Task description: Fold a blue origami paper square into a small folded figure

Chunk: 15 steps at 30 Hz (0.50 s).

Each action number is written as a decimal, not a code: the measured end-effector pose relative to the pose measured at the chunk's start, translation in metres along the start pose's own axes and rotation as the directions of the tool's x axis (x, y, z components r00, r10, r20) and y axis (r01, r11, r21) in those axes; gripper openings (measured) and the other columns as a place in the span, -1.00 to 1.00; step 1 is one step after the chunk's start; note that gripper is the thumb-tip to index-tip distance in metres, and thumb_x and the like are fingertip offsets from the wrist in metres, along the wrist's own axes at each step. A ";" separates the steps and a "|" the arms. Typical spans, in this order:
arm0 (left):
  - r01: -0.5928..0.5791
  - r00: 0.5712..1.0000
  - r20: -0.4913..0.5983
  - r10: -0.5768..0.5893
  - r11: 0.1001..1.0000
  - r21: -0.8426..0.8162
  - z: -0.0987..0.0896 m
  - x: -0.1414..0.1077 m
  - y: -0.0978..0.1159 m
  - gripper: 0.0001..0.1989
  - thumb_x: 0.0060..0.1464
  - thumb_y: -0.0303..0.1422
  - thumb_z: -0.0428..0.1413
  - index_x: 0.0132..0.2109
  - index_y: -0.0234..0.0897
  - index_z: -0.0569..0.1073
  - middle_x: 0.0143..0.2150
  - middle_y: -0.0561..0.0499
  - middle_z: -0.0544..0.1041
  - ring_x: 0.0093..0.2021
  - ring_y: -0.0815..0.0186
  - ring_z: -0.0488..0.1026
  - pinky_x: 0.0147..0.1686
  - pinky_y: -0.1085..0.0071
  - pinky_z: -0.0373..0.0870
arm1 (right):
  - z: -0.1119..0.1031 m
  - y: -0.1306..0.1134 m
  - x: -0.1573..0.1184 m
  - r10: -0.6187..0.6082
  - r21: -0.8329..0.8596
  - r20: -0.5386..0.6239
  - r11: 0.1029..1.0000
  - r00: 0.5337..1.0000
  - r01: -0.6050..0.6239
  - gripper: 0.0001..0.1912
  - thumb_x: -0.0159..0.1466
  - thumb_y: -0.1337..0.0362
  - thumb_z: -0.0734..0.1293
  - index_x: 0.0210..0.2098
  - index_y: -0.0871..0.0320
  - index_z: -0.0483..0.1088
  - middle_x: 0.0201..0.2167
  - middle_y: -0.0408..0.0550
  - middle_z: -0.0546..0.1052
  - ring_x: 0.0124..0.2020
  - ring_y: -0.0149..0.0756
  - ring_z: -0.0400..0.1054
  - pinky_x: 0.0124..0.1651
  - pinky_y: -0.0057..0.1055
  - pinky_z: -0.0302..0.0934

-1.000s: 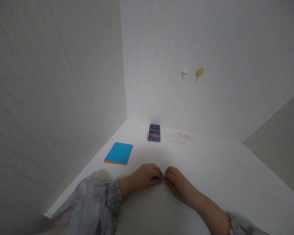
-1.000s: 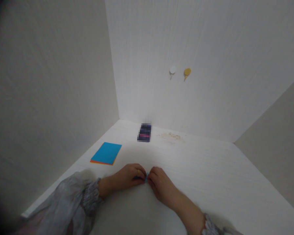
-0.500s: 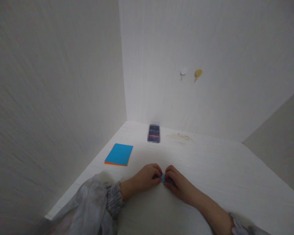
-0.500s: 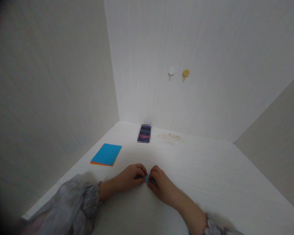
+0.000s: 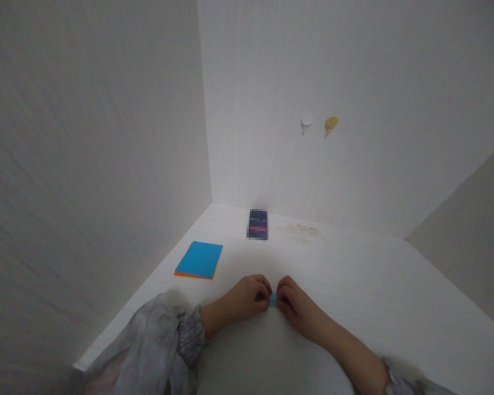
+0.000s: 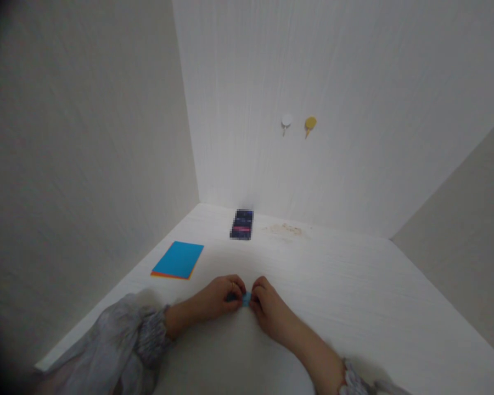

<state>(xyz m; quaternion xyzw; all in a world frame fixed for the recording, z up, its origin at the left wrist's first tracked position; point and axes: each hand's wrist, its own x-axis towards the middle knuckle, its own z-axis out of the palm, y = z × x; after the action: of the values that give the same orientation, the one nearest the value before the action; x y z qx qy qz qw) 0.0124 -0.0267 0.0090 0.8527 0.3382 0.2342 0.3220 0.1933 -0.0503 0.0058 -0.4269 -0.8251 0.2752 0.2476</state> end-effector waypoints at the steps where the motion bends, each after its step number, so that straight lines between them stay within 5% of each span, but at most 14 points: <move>1: 0.003 1.000 -0.001 -0.003 1.000 -0.002 0.000 0.000 0.000 -0.88 -0.15 -0.53 0.05 -0.42 -0.33 0.48 -0.29 0.01 0.42 -0.29 0.37 0.36 -0.24 0.53 0.26 | 0.000 0.000 0.000 0.000 0.007 0.008 1.000 1.000 0.000 -0.88 0.10 0.50 0.14 -0.47 0.17 0.20 -0.35 -0.06 0.24 -0.32 -0.35 0.18 -0.22 -0.37 0.17; 15: 0.000 0.999 -0.042 0.000 1.000 0.023 0.007 -0.001 -0.001 -0.90 -0.17 -0.57 0.00 -0.45 -0.35 0.38 -0.31 0.00 0.37 -0.27 0.37 0.31 -0.23 0.51 0.24 | 0.005 0.000 0.005 0.066 -0.020 -0.029 0.998 0.997 -0.067 -0.86 0.06 0.52 0.13 -0.52 0.18 0.20 -0.39 -0.07 0.25 -0.35 -0.35 0.18 -0.26 -0.38 0.16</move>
<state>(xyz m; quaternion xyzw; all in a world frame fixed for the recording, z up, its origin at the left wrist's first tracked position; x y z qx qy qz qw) 0.0153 -0.0292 0.0031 0.8513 0.3476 0.2480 0.3048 0.1879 -0.0471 0.0028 -0.4604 -0.8097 0.2686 0.2454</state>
